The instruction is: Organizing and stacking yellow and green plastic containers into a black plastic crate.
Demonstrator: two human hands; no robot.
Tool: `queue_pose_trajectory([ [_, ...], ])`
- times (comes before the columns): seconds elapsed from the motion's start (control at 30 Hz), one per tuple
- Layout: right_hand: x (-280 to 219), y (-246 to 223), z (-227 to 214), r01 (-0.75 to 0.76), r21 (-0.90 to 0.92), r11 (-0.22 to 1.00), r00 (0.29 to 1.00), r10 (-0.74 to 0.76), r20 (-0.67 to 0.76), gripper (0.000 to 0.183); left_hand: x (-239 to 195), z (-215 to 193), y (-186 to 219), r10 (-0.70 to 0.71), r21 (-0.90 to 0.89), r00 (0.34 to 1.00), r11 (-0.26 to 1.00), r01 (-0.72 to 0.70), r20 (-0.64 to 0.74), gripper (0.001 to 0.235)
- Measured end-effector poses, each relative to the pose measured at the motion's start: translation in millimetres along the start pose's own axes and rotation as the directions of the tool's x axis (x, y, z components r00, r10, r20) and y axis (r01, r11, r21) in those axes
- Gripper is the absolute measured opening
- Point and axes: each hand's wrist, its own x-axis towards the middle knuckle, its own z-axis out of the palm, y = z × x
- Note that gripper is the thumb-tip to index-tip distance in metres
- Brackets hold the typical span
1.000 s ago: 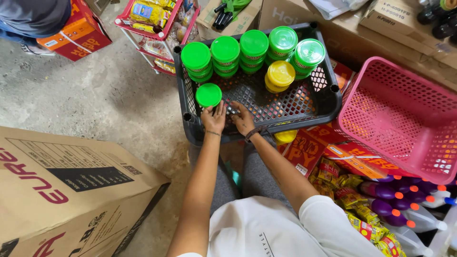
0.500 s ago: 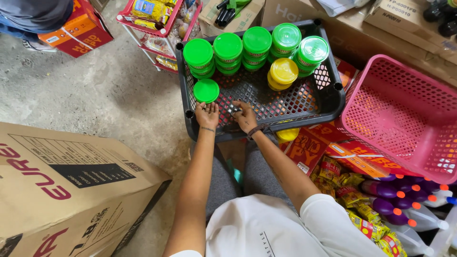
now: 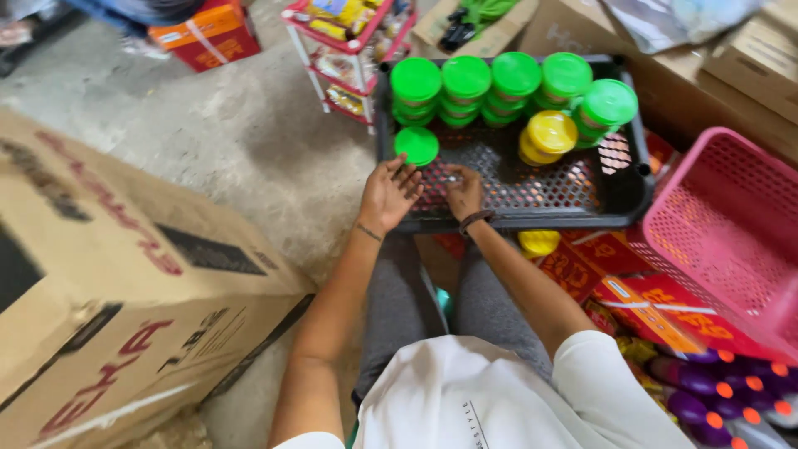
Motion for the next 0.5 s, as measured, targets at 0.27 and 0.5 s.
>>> queue_pose_trajectory([
  [0.27,-40.6,-197.8,123.0,0.432,0.025,0.901,0.882,-0.428,0.196,0.032,-252.5,81.3,136.1,0.537,0.261,0.830,0.788,-0.558,0.152,0.039],
  [0.5,-104.9,-299.7,226.2,0.402,0.333,0.853,0.688,-0.521,0.505,0.034,-434.2,44.1,214.2,0.951,0.694,-0.029,-0.246,-0.676,0.309,0.041],
])
